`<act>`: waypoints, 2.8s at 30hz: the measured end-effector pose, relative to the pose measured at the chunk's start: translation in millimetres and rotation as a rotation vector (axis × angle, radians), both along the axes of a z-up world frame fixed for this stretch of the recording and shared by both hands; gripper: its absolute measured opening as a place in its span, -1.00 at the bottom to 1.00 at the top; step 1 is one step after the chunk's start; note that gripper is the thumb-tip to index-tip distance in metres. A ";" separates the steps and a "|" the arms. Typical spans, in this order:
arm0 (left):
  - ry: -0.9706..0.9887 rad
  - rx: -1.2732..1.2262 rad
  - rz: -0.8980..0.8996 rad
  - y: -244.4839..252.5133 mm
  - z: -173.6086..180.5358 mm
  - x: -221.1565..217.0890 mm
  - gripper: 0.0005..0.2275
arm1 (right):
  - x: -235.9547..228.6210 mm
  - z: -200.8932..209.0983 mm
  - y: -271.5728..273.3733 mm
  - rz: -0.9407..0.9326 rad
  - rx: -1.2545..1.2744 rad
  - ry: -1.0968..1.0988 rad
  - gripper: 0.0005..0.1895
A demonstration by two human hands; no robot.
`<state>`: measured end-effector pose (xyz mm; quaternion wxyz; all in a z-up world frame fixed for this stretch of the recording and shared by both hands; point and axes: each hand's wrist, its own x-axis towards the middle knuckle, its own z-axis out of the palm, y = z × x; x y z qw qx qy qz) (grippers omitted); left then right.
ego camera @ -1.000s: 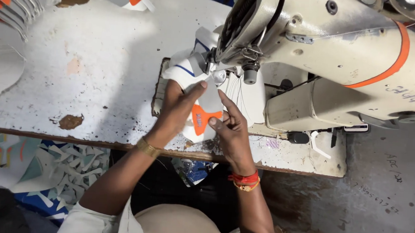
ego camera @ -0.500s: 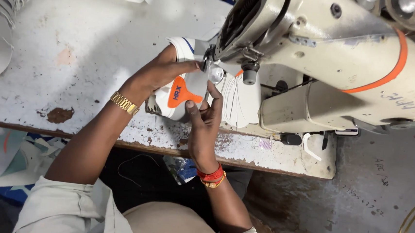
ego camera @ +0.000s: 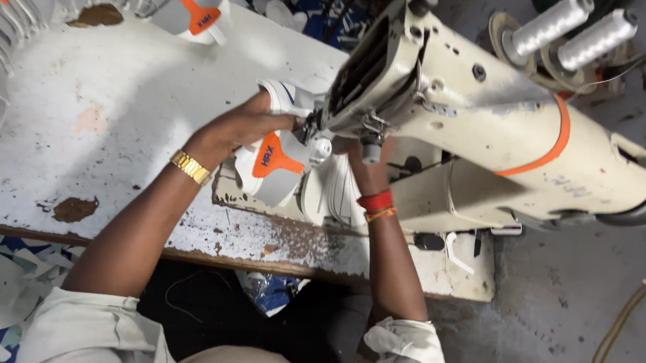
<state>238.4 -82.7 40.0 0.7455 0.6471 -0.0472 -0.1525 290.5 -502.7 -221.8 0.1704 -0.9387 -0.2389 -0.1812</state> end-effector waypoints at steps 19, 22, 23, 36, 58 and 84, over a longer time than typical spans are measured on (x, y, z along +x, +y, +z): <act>-0.349 0.049 0.184 11.1 2.2 -76.5 -0.48 | -129.3 208.7 172.6 -0.032 1.377 0.368 -0.71; -0.587 0.416 0.361 -3.6 -8.6 -109.5 -0.29 | -196.1 239.1 226.3 -0.194 1.043 0.517 -0.72; -0.582 0.417 0.354 -5.4 1.4 -118.2 -0.29 | -206.8 240.5 230.8 -0.201 1.046 0.521 -0.72; -0.477 0.294 0.195 -12.3 37.5 -140.4 -0.47 | -252.2 245.2 237.2 -0.048 1.501 0.632 -0.78; -0.376 -0.121 0.281 -21.6 4.9 -50.5 -0.51 | -172.1 264.5 254.7 -0.027 1.245 0.441 -0.70; -0.594 0.309 0.579 -13.4 20.9 -36.7 -0.54 | -106.1 194.2 109.8 -0.480 0.057 0.227 -0.47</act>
